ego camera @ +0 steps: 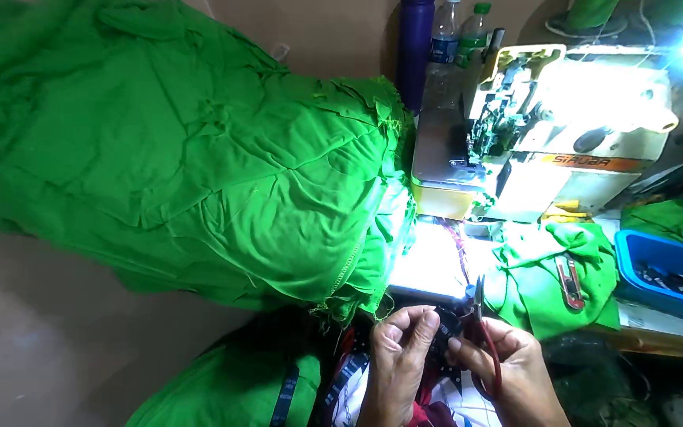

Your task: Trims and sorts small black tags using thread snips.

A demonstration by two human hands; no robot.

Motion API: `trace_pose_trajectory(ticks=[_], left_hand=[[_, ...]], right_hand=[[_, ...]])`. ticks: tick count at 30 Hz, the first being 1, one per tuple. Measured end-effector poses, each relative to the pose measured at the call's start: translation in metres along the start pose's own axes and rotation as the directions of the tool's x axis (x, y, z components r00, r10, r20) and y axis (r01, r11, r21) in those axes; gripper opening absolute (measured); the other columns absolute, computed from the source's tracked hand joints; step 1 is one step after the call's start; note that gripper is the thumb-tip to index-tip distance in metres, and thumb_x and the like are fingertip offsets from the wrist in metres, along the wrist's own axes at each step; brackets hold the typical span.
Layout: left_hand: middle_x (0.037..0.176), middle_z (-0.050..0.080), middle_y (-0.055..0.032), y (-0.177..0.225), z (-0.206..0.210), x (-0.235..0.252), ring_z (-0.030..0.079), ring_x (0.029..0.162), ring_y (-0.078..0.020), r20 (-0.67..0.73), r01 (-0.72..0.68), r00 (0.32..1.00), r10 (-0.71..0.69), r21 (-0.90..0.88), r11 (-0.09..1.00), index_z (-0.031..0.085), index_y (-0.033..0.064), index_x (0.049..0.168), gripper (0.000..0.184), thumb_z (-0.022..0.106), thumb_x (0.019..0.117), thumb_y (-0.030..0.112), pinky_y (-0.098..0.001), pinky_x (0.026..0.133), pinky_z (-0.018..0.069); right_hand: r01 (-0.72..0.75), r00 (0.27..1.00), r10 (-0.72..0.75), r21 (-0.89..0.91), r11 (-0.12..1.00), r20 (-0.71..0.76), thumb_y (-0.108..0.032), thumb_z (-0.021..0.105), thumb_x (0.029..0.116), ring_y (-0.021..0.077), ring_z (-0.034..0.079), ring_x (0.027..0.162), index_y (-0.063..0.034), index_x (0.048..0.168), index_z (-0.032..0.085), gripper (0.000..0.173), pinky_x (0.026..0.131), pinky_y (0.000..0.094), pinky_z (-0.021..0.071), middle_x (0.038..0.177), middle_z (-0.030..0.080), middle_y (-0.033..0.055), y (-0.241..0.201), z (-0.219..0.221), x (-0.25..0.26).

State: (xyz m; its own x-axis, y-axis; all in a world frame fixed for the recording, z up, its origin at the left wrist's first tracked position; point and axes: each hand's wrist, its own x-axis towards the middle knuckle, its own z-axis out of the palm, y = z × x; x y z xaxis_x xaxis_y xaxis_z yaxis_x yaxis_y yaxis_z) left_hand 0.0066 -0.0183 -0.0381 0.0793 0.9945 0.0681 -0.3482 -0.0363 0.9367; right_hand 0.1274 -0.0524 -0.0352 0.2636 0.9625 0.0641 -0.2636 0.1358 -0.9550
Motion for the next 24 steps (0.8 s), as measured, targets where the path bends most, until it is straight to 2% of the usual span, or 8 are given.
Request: trace_pose_trajectory(ticks=[7, 19, 24], left_hand=[[0.084, 0.072, 0.0033, -0.003, -0.002, 0.002, 0.068, 0.08, 0.0007, -0.023, 0.012, 1.0, -0.012, -0.007, 1.0, 0.072, -0.0002, 0.095, 0.015, 0.057, 0.0956, -0.003, -0.017, 0.077, 0.0564], [0.087, 0.075, 0.0029, -0.008, -0.002, 0.001, 0.068, 0.083, 0.0017, -0.046, -0.003, 0.999, 0.001, -0.036, 0.999, 0.076, 0.0011, 0.093, 0.018, 0.059, 0.0946, -0.004, -0.0163, 0.079, 0.0558], [0.089, 0.076, 0.002, -0.011, -0.001, -0.001, 0.069, 0.085, 0.0014, -0.073, -0.014, 0.997, 0.009, -0.068, 0.998, 0.077, 0.0003, 0.092, 0.018, 0.06, 0.0938, -0.005, -0.0161, 0.081, 0.0559]], right_hand=[[-0.039, 0.999, 0.038, 0.041, 0.998, 0.016, 0.005, 0.07, 0.0785, 0.003, 0.069, 0.062, -0.0088, 0.084, 0.074, 0.015, 0.059, 0.0173, 0.0578, 0.07, 0.073, -0.0024, 0.003, 0.0, 0.001], [-0.053, 0.998, 0.054, 0.066, 0.996, -0.012, 0.007, 0.07, 0.078, 0.0018, 0.068, 0.06, -0.0084, 0.083, 0.073, 0.016, 0.055, 0.0157, 0.0559, 0.069, 0.073, -0.0017, 0.008, 0.001, 0.001], [-0.047, 0.999, 0.046, 0.038, 0.998, 0.016, 0.002, 0.072, 0.0795, 0.0011, 0.068, 0.061, -0.0098, 0.083, 0.074, 0.013, 0.056, 0.0152, 0.0556, 0.07, 0.074, -0.003, 0.009, 0.001, 0.0]])
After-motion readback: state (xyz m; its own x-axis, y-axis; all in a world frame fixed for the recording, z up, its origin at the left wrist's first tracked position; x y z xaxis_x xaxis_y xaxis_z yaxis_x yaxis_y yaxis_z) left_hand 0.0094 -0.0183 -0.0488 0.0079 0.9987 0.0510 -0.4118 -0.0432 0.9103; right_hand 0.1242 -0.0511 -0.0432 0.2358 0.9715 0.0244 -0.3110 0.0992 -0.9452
